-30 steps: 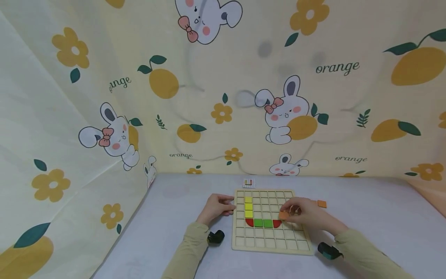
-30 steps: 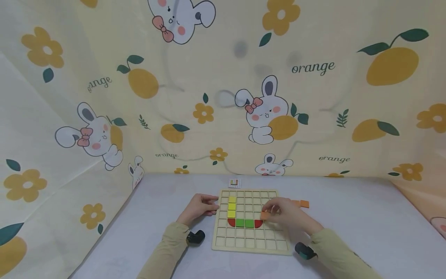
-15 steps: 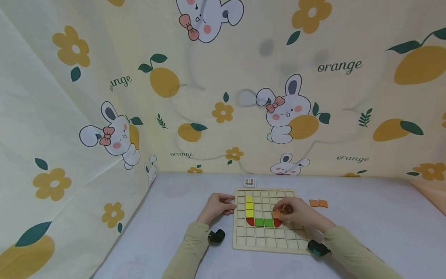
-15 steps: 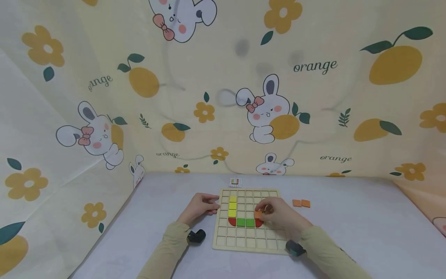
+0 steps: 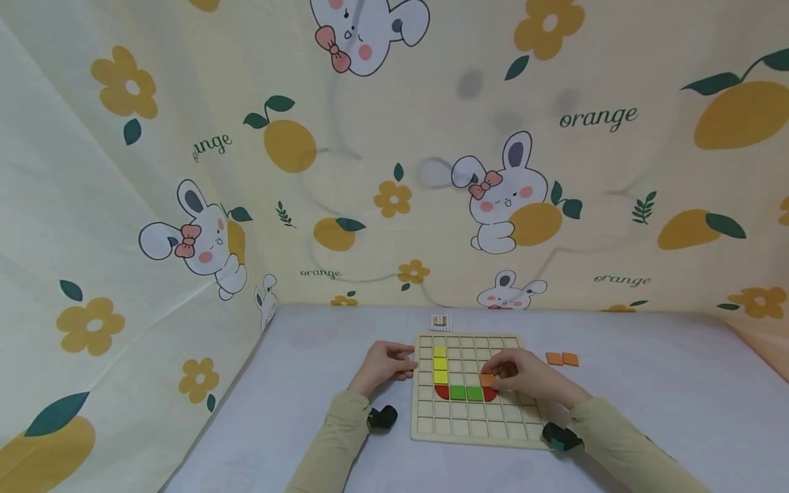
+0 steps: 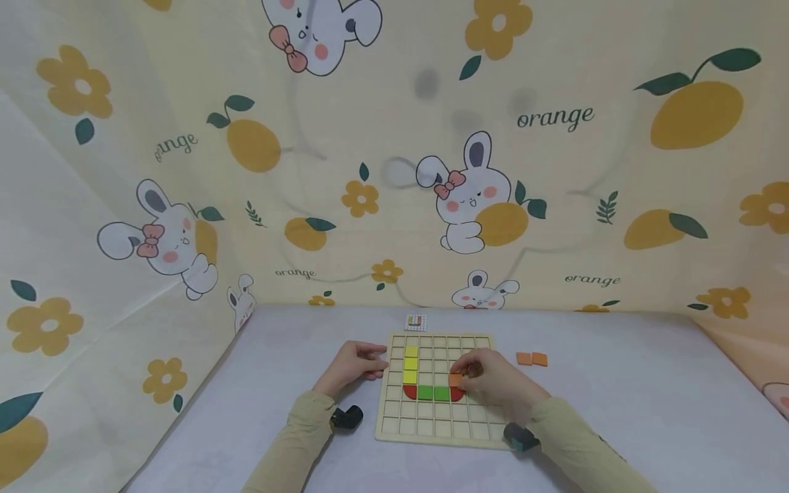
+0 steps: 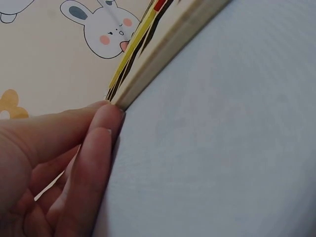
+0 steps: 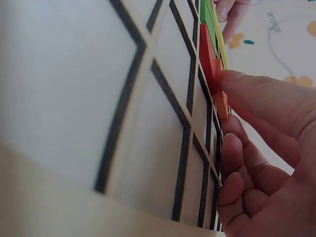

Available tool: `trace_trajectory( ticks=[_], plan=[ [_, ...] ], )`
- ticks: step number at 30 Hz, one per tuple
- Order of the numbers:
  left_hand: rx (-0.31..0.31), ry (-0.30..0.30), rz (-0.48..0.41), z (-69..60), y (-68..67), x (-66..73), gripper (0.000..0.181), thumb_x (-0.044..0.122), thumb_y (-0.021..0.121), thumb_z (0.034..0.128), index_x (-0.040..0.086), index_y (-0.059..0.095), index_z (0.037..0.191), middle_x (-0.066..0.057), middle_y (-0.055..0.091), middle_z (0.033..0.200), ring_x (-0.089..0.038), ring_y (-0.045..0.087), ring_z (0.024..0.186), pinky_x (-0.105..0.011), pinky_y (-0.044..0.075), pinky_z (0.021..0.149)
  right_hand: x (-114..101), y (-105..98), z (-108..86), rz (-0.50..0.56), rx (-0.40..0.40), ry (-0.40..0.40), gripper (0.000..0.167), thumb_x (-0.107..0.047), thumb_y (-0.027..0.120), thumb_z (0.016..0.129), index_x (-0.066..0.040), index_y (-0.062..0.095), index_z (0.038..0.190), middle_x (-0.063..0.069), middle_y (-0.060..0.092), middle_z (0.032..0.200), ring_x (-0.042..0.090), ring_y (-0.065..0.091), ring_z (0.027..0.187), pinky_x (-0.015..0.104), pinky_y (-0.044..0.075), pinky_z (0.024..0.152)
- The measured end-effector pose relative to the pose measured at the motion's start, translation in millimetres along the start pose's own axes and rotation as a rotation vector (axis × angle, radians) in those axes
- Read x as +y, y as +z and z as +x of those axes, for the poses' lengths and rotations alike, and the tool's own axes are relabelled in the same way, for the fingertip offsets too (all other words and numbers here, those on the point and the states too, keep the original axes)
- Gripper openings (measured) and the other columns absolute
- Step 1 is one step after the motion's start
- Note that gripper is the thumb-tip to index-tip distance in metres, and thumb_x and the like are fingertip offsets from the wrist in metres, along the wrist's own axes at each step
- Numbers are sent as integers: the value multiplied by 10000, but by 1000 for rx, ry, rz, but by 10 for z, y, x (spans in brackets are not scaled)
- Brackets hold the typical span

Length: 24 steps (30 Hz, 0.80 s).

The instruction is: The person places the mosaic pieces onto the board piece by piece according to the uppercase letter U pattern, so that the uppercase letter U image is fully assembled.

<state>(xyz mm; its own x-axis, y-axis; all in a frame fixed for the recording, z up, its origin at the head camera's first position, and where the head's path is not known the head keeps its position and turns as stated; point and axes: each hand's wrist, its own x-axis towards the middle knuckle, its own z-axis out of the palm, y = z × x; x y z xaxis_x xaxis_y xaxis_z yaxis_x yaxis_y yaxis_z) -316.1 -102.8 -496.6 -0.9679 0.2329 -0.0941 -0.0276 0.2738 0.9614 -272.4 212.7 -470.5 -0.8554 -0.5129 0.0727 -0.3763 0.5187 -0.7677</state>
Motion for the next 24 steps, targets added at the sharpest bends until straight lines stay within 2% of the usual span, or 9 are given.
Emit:
trace_trajectory(
  ticks=[8, 24],
  plan=[
    [-3, 1, -4, -8, -4, 14, 361, 41, 763, 802, -2, 671, 1149, -69, 690, 805, -149, 671, 634, -261, 575, 577, -15, 9, 14, -47, 30, 10, 175, -126, 717, 864, -77, 699, 1031, 7, 618, 957, 150, 476, 761, 222, 418, 614],
    [2, -3, -7, 5, -3, -2, 359, 37, 768, 796, 2, 676, 1141, -70, 689, 792, -146, 670, 626, -263, 574, 568, -61, 26, 32, -62, 49, 70, 168, -88, 745, 828, -75, 701, 990, 4, 599, 883, 171, 481, 723, 227, 425, 588]
  ],
)
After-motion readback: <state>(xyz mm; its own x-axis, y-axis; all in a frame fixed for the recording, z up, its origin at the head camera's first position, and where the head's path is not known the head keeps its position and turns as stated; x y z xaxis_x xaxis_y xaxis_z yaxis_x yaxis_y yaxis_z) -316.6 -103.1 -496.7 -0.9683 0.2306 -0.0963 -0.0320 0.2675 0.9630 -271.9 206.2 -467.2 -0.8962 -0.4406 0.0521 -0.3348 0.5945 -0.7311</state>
